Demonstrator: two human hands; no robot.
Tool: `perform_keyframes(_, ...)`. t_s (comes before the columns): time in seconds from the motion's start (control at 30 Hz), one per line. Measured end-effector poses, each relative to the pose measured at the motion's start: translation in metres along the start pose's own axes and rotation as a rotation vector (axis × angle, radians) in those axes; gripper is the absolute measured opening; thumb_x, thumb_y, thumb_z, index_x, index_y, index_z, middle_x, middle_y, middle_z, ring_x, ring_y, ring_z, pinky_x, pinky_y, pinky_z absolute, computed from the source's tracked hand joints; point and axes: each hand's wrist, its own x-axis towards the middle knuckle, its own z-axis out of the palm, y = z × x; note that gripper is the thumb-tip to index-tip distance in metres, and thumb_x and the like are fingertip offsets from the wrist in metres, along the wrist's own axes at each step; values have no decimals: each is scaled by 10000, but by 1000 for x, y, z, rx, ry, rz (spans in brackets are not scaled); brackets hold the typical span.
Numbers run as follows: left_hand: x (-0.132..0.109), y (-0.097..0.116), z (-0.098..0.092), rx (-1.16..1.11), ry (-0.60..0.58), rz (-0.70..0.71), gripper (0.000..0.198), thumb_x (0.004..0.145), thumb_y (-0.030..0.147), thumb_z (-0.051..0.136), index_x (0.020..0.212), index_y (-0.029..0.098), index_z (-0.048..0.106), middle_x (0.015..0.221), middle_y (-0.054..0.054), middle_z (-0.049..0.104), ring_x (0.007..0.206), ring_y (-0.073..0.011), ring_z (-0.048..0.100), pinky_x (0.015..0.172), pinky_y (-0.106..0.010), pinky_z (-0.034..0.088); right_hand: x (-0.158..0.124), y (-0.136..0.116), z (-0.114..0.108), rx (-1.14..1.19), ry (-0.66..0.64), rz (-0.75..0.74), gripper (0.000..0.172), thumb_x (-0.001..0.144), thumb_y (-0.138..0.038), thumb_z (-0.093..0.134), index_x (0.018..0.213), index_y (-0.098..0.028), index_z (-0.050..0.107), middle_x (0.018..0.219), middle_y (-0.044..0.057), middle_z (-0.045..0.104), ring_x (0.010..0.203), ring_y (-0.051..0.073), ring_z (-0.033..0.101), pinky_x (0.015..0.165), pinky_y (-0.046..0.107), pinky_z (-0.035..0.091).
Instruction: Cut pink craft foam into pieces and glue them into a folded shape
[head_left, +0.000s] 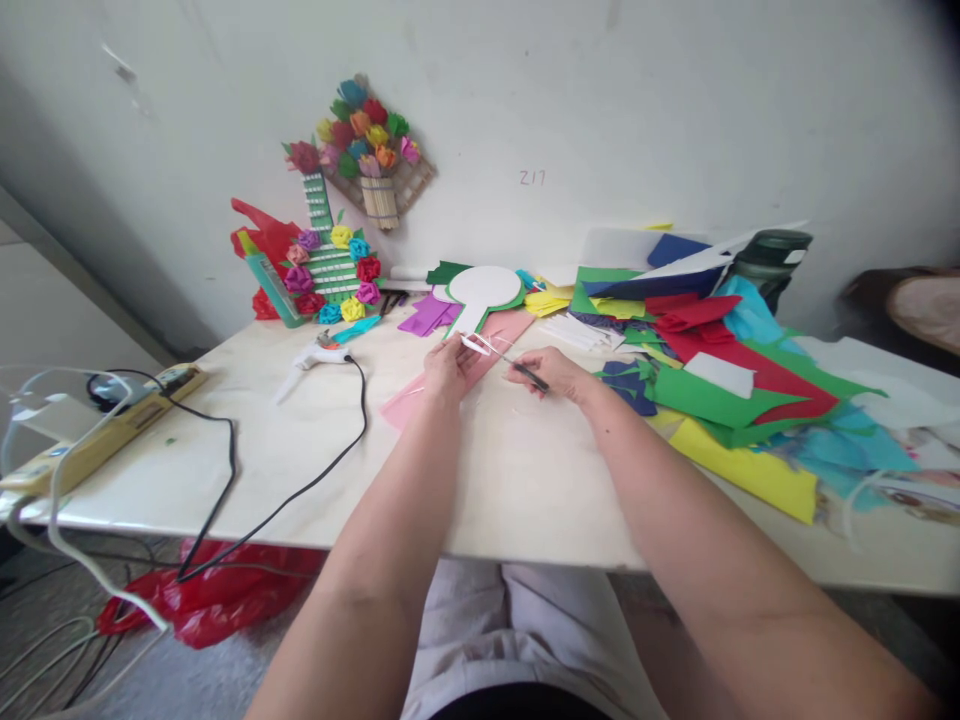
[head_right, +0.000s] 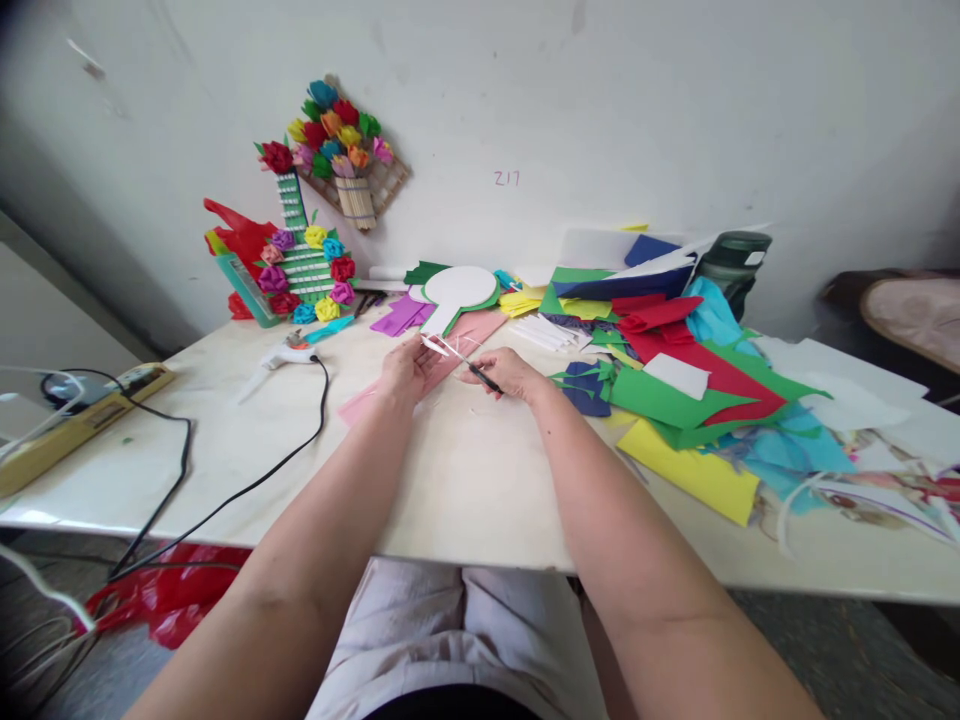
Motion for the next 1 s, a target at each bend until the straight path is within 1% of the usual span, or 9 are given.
perform_keyframes(0.13,-1,1,0,12,-19,-9,97,768,202,546,776,111,579,698,-64,647,608,-124,627,622,-234,501,4,7,0,-134,21,-26,420,576,-516,652,768,-143,636,490,-39,489,396,56,389,380,185,312)
perform_keyframes(0.23,-1,1,0,16,-38,-9,106,774,217,543,790,118,577,722,-72,653,632,-135,635,599,-226,497,4,8,0,-317,80,-79,422,585,-542,623,770,-164,652,539,-26,539,468,81,449,440,195,320)
perform_keyframes(0.37,0,0,-2,28,-80,-11,108,777,219,533,806,124,575,732,-72,658,662,-142,642,599,-222,497,-2,-1,-1,-574,182,-112,406,593,-586,584,753,-220,662,591,-23,594,553,108,504,495,206,310)
perform_keyframes(0.43,0,1,-3,38,-101,-20,110,777,219,531,823,129,577,738,-69,661,670,-142,643,610,-224,499,-5,-7,-1,-677,213,-105,398,600,-599,564,766,-250,664,629,-23,623,586,121,530,517,214,315)
perform_keyframes(0.53,-2,2,-2,54,-95,-37,104,775,203,525,839,137,574,729,-61,663,664,-137,643,626,-225,501,-7,-11,-1,-794,241,-125,389,603,-594,558,808,-280,665,697,-20,654,643,140,563,547,225,328)
perform_keyframes(0.67,-7,6,0,52,-93,-54,92,764,172,526,828,129,576,726,-65,661,680,-143,647,671,-237,505,-7,-10,-3,-881,260,-149,392,612,-572,562,880,-302,659,740,-15,668,700,162,584,572,236,339)
perform_keyframes(0.8,-8,8,1,12,-96,-74,80,754,139,513,802,115,571,733,-88,662,726,-164,651,714,-259,507,-7,-11,-4,-923,253,-152,377,636,-550,553,895,-298,661,762,-1,674,726,175,587,587,247,336)
perform_keyframes(1.0,-6,9,0,-6,-78,-121,68,738,136,514,763,110,572,746,-97,661,742,-169,650,710,-251,507,-10,-15,-5,-954,225,-138,374,650,-542,549,901,-288,662,773,8,673,742,178,587,584,247,326)
